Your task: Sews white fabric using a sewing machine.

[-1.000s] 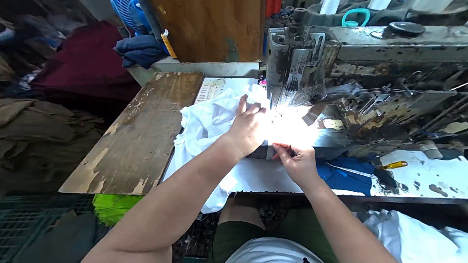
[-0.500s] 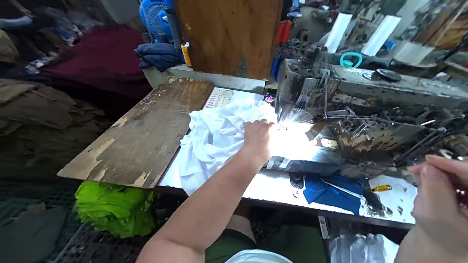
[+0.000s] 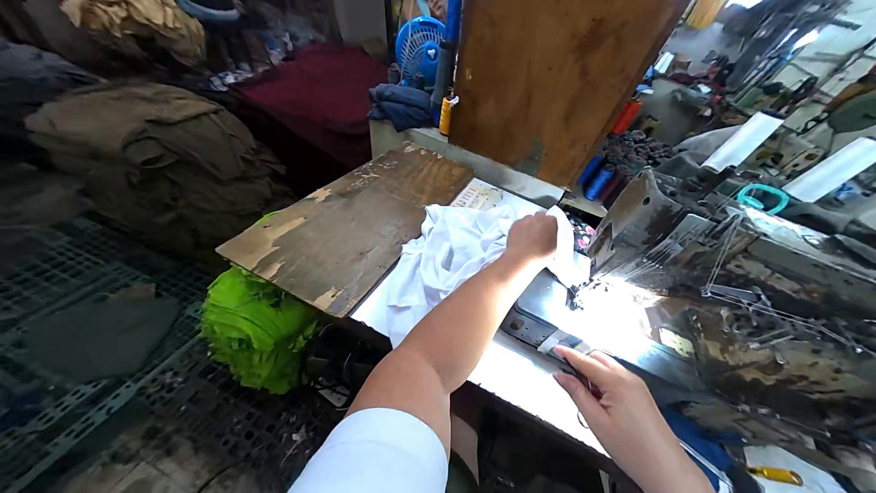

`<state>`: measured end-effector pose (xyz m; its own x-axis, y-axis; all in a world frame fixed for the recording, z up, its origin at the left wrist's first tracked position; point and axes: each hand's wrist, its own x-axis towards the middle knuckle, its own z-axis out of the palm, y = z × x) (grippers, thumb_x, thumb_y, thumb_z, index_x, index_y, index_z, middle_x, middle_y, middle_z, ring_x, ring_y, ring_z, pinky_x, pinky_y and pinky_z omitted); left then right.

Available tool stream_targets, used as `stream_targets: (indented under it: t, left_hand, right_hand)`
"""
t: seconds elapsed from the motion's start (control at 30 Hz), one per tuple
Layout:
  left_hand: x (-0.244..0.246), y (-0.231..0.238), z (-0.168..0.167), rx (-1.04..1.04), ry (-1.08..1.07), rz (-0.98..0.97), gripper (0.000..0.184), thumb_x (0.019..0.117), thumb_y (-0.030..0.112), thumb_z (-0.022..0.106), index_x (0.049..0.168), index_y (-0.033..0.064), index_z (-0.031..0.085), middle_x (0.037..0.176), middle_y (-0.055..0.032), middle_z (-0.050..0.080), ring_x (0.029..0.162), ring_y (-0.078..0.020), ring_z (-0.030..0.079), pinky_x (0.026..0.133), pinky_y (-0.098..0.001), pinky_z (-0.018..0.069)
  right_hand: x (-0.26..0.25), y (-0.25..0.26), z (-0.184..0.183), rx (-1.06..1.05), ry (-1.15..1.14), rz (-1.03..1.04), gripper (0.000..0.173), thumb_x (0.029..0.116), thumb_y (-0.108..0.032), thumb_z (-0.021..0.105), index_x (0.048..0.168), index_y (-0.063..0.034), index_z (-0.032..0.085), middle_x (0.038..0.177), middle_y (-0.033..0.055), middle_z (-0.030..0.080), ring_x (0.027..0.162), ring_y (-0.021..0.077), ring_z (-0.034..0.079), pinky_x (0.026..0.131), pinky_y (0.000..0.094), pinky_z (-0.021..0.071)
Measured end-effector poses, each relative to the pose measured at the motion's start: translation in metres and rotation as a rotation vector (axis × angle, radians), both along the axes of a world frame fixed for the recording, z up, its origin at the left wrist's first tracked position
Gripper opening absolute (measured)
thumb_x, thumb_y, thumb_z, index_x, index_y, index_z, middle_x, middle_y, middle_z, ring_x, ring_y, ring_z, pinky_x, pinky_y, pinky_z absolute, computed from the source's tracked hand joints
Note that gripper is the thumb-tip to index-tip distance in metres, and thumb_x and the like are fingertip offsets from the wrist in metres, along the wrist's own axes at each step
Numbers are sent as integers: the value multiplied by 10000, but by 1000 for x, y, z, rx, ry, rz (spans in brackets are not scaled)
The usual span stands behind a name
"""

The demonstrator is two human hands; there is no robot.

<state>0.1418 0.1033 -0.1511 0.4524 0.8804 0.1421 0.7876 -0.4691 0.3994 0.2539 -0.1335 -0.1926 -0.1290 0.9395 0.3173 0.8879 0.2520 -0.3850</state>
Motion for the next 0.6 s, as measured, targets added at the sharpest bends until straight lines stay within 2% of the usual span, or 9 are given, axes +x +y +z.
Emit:
stream_targets:
  t: [0.1,0.13,0.2,0.27,0.3,0.4,0.47,0.57,0.6]
  left_hand:
    - [-8,-1,-4,47,10,-66,298,1068,226,505,1194,25,685,1242,-185,662,1154,-372,651,919,-578,535]
    - [-7,-6,-12,121,-1,-133,314,1065,260,512,1182,39,701,1224,-170,680,1184,-358,635,949,-570,505]
    - [-7,-23,-23,202,33,-207,381,1058,377,523,1269,102,683,1281,-128,676,1286,-338,577,1058,-590,421]
    - [-7,-42,-29,204,64,-226,358,1008,378,596,1255,140,699,1277,-125,673,1317,-359,546,1123,-661,324]
    - [-8,-49,-31,227,64,-235,310,990,353,615,1182,142,738,1221,-123,685,1265,-353,574,1097,-650,347]
    - [-6,-47,-31,350,12,-350,183,964,226,645,969,66,736,987,-137,717,999,-334,688,870,-537,512]
    - [1,-36,-28,342,-1,-381,167,952,171,656,990,24,725,1009,-167,718,960,-365,708,777,-554,557]
    - [14,-18,-13,112,97,-290,241,998,188,608,1166,40,697,1225,-157,682,1098,-379,674,836,-604,547]
    - [16,-11,-12,74,86,-235,258,1019,197,555,1176,49,696,1241,-147,676,1102,-369,673,841,-600,544]
  right_hand:
    - [-7,0,8,50,-19,9,387,1002,-424,555,1237,-197,762,862,12,692,727,144,662,648,361,577]
    - [-10,-4,7,11,3,19,354,1002,-396,583,1239,-202,759,897,19,702,773,152,679,686,367,592]
    - [-19,-9,-4,-57,48,67,320,1001,-368,611,1241,-217,758,917,27,704,818,155,688,721,361,606]
    - [-28,-12,-20,-76,64,129,318,997,-375,619,1229,-211,763,870,41,685,769,169,672,681,368,589]
    - [-32,-13,-27,-99,66,151,327,1001,-388,616,1230,-205,761,857,42,677,745,173,663,660,369,582]
    - [-38,-14,-39,-172,81,192,352,1011,-406,602,1242,-188,752,858,52,670,716,181,657,625,368,574]
    - [-37,-8,-38,-230,82,197,358,1019,-403,591,1261,-185,742,872,60,668,723,191,655,627,377,568]
    - [-37,-1,-28,-239,62,184,354,1022,-391,587,1261,-182,744,889,60,677,774,197,667,667,380,571]
    - [-37,0,-23,-218,53,182,351,1024,-389,584,1259,-184,745,888,59,677,796,199,665,684,377,569]
